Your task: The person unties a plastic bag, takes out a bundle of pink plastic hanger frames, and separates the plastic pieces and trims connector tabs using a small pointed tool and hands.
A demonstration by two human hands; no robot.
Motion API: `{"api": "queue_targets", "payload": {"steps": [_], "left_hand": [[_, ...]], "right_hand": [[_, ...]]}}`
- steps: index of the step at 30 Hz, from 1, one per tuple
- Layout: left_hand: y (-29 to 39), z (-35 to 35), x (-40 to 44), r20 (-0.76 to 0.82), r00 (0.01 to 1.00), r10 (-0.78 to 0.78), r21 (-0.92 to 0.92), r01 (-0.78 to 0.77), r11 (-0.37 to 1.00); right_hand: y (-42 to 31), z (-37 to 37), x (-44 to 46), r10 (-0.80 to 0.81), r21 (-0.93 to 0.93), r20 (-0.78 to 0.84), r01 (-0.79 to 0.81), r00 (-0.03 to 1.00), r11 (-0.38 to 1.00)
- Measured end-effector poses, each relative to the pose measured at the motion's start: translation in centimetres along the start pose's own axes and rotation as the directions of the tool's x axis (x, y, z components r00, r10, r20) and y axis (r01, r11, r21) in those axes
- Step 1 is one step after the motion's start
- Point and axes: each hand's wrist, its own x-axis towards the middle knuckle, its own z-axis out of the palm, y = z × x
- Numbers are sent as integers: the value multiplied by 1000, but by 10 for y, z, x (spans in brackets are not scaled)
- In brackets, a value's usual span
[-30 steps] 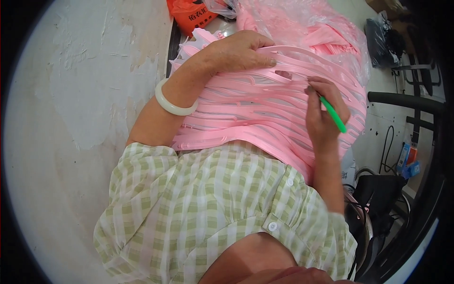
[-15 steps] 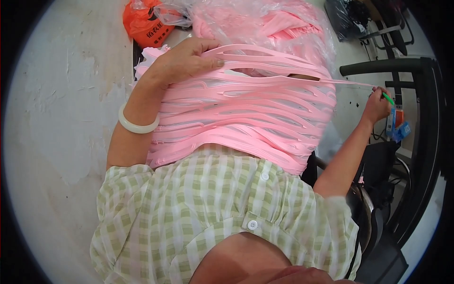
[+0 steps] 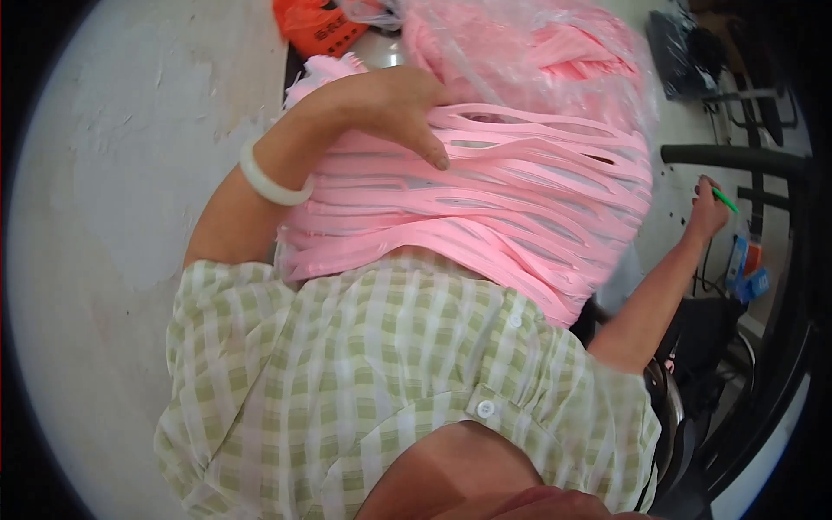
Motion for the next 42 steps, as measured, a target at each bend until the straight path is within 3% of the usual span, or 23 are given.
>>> {"api": "queue_targets", "payload": {"steps": [1,3,5,6,7,8,9,11,15,17,20,24,27,30,32,33,35,39,42], "left_hand": [[-1,3,-1,17,1000,-20,49,19,999],[7,-2,-2,72,992,-106,-27,108,994],[-5,6,0,101,986,-135,-135,148,980],[-4,6,-3,102,985,-138,-134,151,979],[-3,7,-5,-12,996,-83,-152,80,985],[-1,6,-8,-126,992,-27,-164,6,986],[1,5,-11,-125,992,-26,-163,5,987],[5,2,-19,-167,968,-185,-162,158,974],[12,5,-25,-132,940,-314,-232,279,932],[4,9,-25,-140,967,-215,-351,155,924],[-8,20,-18,-195,967,-164,-372,82,925],[-11,24,-16,-187,971,-148,-353,74,933],[-6,24,-18,-186,957,-225,-427,128,895],[-5,21,-21,-92,982,-167,-492,101,864],[-7,22,-21,-107,994,-31,-404,-15,915],[-7,21,-21,-104,994,-33,-404,-12,915],[-7,20,-20,-16,985,-170,-389,150,909],[-12,25,-20,-39,978,-207,-510,159,845],[-10,25,-20,-64,987,-145,-561,85,823]], "right_hand": [[-31,0,-16,56,282,16,-58,998,958],[-103,-7,-58,-35,508,10,25,999,861],[-135,-8,-95,-96,725,124,-24,988,689],[-153,-4,-118,-253,782,194,7,948,624],[-170,1,-142,-408,834,242,25,880,551],[-186,8,-161,-482,889,388,-181,786,420],[-201,10,-178,-478,855,491,-299,729,423],[-215,22,-196,-501,829,559,-423,661,366],[-222,44,-211,-403,804,593,-485,697,344],[-227,49,-218,-412,799,598,-474,688,369],[-226,56,-222,-408,801,589,-436,698,410],[-219,62,-224,-396,796,584,-405,709,449],[-217,62,-222,-376,785,608,-455,700,422],[-216,62,-225,-366,775,620,-468,695,424],[-217,63,-226,-380,787,609,-466,697,405],[-217,63,-226,-396,800,594,-461,700,385],[-217,64,-229,-400,806,585,-447,706,389],[-216,65,-231,-428,822,551,-376,716,428],[-216,66,-231,-422,824,544,-367,725,431]]}}
